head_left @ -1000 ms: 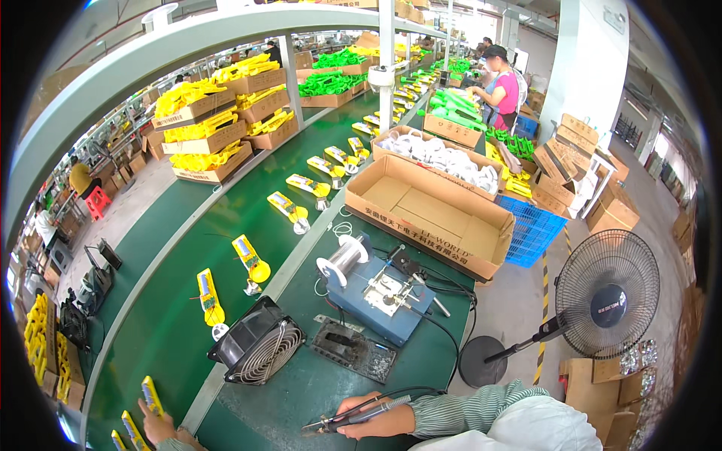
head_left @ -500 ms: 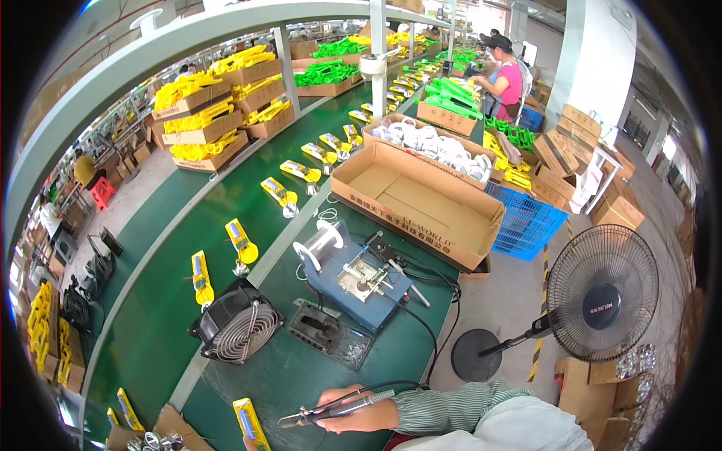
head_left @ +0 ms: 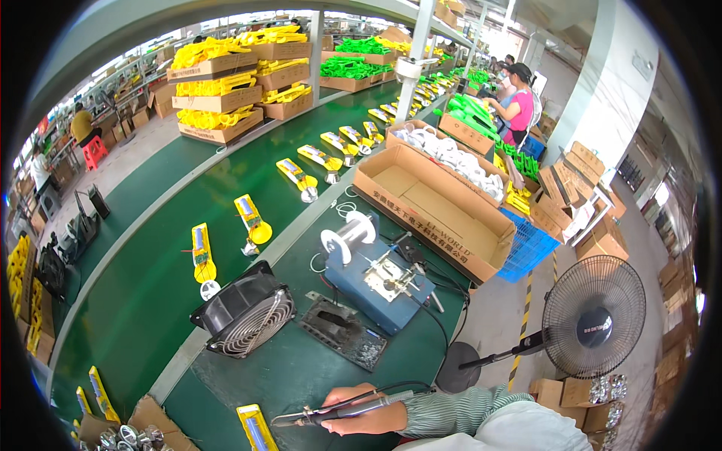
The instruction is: The person solders circuit boards and wires onto flashlight casings using a soldering iron, placing the assembled units onto the conveyor belt.
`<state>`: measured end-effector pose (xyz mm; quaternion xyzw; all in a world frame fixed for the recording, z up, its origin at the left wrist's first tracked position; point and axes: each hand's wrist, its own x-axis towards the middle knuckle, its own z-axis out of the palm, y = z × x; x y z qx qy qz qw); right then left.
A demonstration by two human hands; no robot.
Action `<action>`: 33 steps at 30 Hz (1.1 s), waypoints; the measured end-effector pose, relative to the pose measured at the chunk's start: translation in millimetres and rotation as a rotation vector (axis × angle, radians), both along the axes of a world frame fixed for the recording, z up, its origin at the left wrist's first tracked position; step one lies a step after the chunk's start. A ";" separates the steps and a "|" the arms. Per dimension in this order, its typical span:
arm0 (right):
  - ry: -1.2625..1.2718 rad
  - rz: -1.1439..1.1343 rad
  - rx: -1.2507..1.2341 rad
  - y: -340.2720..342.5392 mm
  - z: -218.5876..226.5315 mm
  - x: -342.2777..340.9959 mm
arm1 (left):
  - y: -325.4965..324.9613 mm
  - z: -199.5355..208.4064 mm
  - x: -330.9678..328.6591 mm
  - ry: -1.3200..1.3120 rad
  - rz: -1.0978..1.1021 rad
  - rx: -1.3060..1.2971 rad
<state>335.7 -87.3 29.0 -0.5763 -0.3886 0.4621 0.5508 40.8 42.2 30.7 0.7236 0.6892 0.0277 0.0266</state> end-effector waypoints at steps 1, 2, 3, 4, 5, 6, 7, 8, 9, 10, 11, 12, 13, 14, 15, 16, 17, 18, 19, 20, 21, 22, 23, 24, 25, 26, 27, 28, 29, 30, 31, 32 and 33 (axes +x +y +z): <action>0.014 0.012 -0.009 4.4 0.2 -0.9 | 4.3 -7.6 -3.3 -0.005 0.006 -0.013; 0.019 -0.007 -0.052 8.8 0.3 -1.5 | 8.3 -15.2 -5.6 0.295 -0.046 0.012; -0.009 -0.029 -0.103 13.3 -0.2 -1.8 | 12.7 -22.3 -7.8 0.594 -0.101 0.037; 0.020 -0.024 -0.106 17.6 -0.7 -1.7 | 16.0 -27.8 -10.5 0.590 -0.101 0.026; -0.013 -0.027 -0.081 21.7 -1.2 -0.7 | 18.3 -31.9 -12.4 0.539 -0.100 0.010; -0.058 -0.038 -0.080 25.6 -2.2 -0.7 | 21.5 -34.6 -14.2 0.487 -0.100 -0.002; -0.049 -0.032 -0.060 28.9 -2.9 0.1 | 24.5 -35.3 -15.1 0.483 -0.101 -0.008; -0.059 -0.046 -0.069 31.5 -3.8 0.4 | 27.2 -34.2 -15.9 0.386 -0.107 0.052; -0.094 -0.063 -0.077 33.9 -4.9 0.5 | 29.6 -31.4 -15.7 0.289 -0.110 0.112; -0.075 -0.057 -0.081 36.8 -6.4 1.7 | 31.9 -27.7 -14.3 0.189 -0.113 0.173; -0.113 -0.036 -0.073 39.5 -8.1 3.1 | 34.3 -23.0 -11.9 0.089 -0.116 0.235; -0.167 -0.020 -0.086 41.4 -10.0 3.7 | 35.7 -18.2 -8.6 -0.010 -0.119 0.295; -0.151 -0.014 -0.070 42.2 -10.8 3.6 | 36.0 -12.8 -4.9 -0.012 -0.118 0.290; -0.152 -0.015 -0.049 43.1 -12.3 3.6 | 37.2 -8.9 -1.2 0.029 -0.111 0.300; -0.180 -0.019 -0.035 43.9 -13.1 3.6 | 37.6 -5.8 2.3 0.070 -0.103 0.310; -0.152 -0.015 -0.027 44.8 -13.8 2.8 | 37.4 -4.0 4.7 0.070 -0.103 0.309; -0.102 -0.022 0.003 45.4 -14.1 1.9 | 37.3 -3.8 6.1 0.143 -0.074 0.225; -0.069 -0.033 0.037 45.5 -13.9 1.3 | 36.3 -5.5 6.3 0.215 -0.045 0.142; -0.051 -0.032 0.040 44.9 -13.4 1.1 | 35.1 -8.4 4.9 0.286 -0.017 0.062; -0.080 -0.022 0.013 43.7 -12.4 1.0 | 33.9 -13.2 2.8 0.287 -0.019 0.069; -0.125 -0.017 -0.030 41.9 -11.2 0.5 | 32.6 -19.1 -0.3 0.322 -0.015 0.043; -0.103 -0.014 -0.006 40.2 -10.1 -0.5 | 32.0 -25.1 -4.4 0.357 -0.010 0.018; -0.108 -0.020 -0.045 38.5 -8.9 -1.3 | 30.8 -31.1 -8.2 0.390 -0.004 -0.005; -0.114 -0.034 -0.086 36.4 -7.7 -1.9 | 29.7 -36.1 -12.1 0.347 -0.050 0.078; -0.111 -0.031 -0.075 34.3 -6.2 -2.4 | 26.4 -39.5 -15.5 0.349 -0.052 0.088; -0.129 -0.040 -0.061 32.0 -4.5 -2.7 | 21.2 -42.2 -16.9 0.185 0.026 0.009; -0.153 -0.052 -0.052 29.9 -2.8 -3.9 | 18.3 -42.4 -18.5 0.190 0.024 0.019; -0.143 -0.052 -0.036 28.5 -0.6 -4.1 | 14.9 -42.3 -17.6 0.179 0.044 0.071; -0.128 -0.042 -0.022 26.8 1.7 -3.7 | 12.6 -40.9 -16.0 0.167 0.064 0.121; -0.125 -0.031 -0.068 24.6 4.0 -4.1 | 10.9 -38.0 -14.5 0.313 0.029 0.298; -0.099 -0.026 -0.004 22.1 5.7 -4.6 | 10.7 -34.6 -13.1 0.325 0.032 0.304; -0.052 -0.051 0.011 19.4 6.9 -5.4 | 14.1 -32.4 -10.3 0.237 -0.032 0.273; -0.010 -0.059 -0.054 17.2 6.9 -7.7 | 14.2 -29.3 -10.0 0.161 -0.083 0.237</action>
